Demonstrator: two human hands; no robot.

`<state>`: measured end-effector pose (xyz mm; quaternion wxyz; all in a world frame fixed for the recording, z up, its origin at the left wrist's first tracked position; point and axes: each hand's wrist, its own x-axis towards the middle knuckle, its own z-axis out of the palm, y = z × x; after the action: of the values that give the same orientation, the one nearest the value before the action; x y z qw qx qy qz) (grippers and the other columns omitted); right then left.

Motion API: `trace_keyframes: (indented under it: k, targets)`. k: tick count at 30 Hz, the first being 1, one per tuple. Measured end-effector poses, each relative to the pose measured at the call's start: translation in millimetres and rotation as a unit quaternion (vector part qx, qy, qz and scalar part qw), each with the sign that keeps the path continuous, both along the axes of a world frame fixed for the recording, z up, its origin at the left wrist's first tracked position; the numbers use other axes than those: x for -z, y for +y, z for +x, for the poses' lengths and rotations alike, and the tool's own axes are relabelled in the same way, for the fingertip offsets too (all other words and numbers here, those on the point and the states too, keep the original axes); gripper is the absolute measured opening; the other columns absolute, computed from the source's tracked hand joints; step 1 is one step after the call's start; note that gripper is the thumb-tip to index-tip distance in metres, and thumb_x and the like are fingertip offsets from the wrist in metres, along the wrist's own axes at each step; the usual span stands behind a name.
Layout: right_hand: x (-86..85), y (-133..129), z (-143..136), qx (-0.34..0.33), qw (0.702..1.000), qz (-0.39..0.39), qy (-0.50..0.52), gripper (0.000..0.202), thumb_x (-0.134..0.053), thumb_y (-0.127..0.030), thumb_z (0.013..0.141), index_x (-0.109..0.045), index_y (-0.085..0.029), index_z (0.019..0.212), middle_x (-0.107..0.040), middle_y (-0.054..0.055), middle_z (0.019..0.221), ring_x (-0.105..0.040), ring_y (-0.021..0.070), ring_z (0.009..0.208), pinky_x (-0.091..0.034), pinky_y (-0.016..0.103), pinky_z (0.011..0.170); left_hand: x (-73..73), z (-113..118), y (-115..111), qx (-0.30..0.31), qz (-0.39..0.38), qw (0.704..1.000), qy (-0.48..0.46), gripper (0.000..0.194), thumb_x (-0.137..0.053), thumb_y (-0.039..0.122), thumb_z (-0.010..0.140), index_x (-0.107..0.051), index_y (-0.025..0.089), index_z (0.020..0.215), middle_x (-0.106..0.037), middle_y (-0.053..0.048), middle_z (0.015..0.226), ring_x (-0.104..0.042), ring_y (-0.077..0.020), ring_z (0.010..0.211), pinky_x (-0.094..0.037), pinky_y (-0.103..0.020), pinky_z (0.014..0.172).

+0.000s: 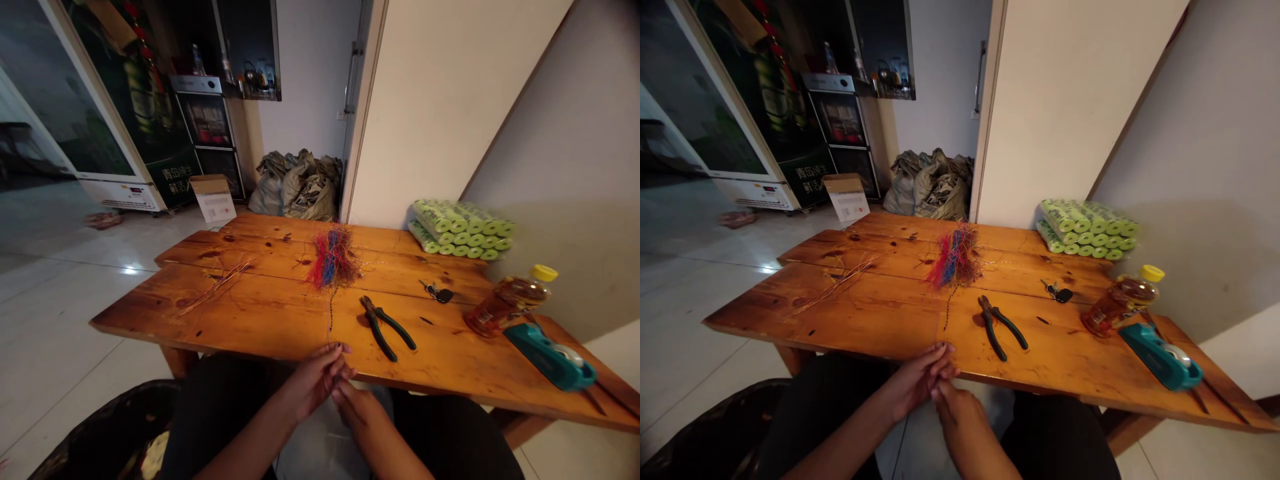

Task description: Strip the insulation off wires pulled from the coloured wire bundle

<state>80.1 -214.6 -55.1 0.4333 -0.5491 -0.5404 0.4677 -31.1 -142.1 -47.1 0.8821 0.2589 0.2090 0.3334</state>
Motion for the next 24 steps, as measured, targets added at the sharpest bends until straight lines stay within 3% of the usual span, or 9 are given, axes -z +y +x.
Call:
trace_keyframes:
  k: [2,4,6,10,12,13,15,19,24]
  targets:
    - [0.4,-1,-11,-0.025,0.999,-0.008,-0.036,0.022,-0.052,-0.043,0.079,-0.062,-0.025,0.073,-0.053,0.0,0.056,-0.044,0.0153,0.051,-0.033,0.027,0.053,-0.9,-2,4,-0.029,-0.03,0.999,-0.034,0.016,-0.057,0.028,0.081,-0.056,0.012,0.077,-0.023,0.011,0.042,-0.029,-0.0025,0.036,-0.035,-0.014,0.044]
    - [-2.3,0,-18,-0.052,0.995,-0.008,-0.08,0.022,-0.048,-0.041,0.082,-0.06,-0.024,0.073,-0.049,-0.001,0.053,-0.04,0.0137,0.048,-0.029,0.026,0.05,-5.5,-9,10,-0.047,-0.055,0.996,-0.056,0.02,-0.056,0.029,0.081,-0.049,0.015,0.069,-0.017,0.011,0.043,-0.015,-0.0025,0.033,-0.019,-0.012,0.033]
    - [-7.3,4,-22,-0.094,0.989,-0.003,-0.115,0.025,-0.044,-0.039,0.084,-0.058,-0.023,0.072,-0.047,-0.002,0.052,-0.039,0.0129,0.047,-0.028,0.025,0.048,-13.6,-21,18,-0.074,-0.07,0.991,-0.081,0.027,-0.054,0.032,0.082,-0.042,0.017,0.064,-0.014,0.011,0.045,-0.011,-0.0033,0.034,-0.009,-0.013,0.031]
    - [-17.3,35,-13,-0.171,0.979,-0.014,-0.112,0.024,-0.042,-0.039,0.085,-0.058,-0.021,0.079,-0.056,0.0,0.061,-0.049,0.0134,0.053,-0.035,0.024,0.05,-29.4,-59,39,-0.163,-0.072,0.973,-0.15,0.039,-0.038,0.036,0.09,-0.032,0.017,0.056,-0.009,0.009,0.048,-0.01,-0.005,0.035,-0.007,-0.016,0.033]
    - [-20.1,65,-3,-0.117,0.982,-0.018,-0.145,0.03,-0.037,-0.042,0.086,-0.057,-0.02,0.085,-0.061,0.003,0.069,-0.055,0.015,0.059,-0.04,0.024,0.054,-31.4,-76,49,-0.194,-0.063,0.96,-0.193,0.044,-0.03,0.037,0.092,-0.03,0.017,0.053,-0.007,0.008,0.048,-0.008,-0.0057,0.035,-0.006,-0.018,0.034]
    - [-20.5,83,2,-0.049,0.979,-0.014,-0.2,0.033,-0.033,-0.041,0.088,-0.057,-0.019,0.087,-0.063,0.004,0.073,-0.057,0.0156,0.063,-0.041,0.024,0.056,-30.5,-82,53,-0.2,-0.059,0.955,-0.209,0.045,-0.029,0.038,0.092,-0.029,0.017,0.052,-0.006,0.008,0.048,-0.008,-0.0059,0.035,-0.005,-0.018,0.034]
    - [-19.5,121,8,0.042,0.952,-0.018,-0.302,0.034,-0.032,-0.039,0.089,-0.058,-0.017,0.091,-0.065,0.007,0.083,-0.061,0.0178,0.075,-0.043,0.026,0.066,-26.0,-88,59,-0.195,-0.054,0.954,-0.221,0.048,-0.028,0.04,0.092,-0.028,0.016,0.051,-0.006,0.008,0.048,-0.008,-0.0059,0.036,-0.005,-0.019,0.035]
    - [-13.1,179,-2,0.081,0.924,-0.047,-0.37,0.037,-0.036,-0.041,0.088,-0.06,-0.015,0.1,-0.066,0.016,0.094,-0.062,0.0263,0.088,-0.042,0.035,0.075,-13.3,-80,65,-0.162,-0.077,0.965,-0.194,0.05,-0.025,0.038,0.093,-0.029,0.016,0.048,-0.006,0.007,0.048,-0.008,-0.0055,0.036,-0.006,-0.019,0.036]
    - [-9.2,198,-24,0.09,0.89,-0.068,-0.442,0.038,-0.034,-0.033,0.09,-0.06,-0.009,0.104,-0.065,0.024,0.097,-0.061,0.0314,0.094,-0.041,0.041,0.077,-6.3,-71,69,-0.155,-0.091,0.967,-0.178,0.05,-0.025,0.038,0.093,-0.032,0.015,0.049,-0.005,0.008,0.047,-0.005,-0.0053,0.036,-0.005,-0.018,0.035]
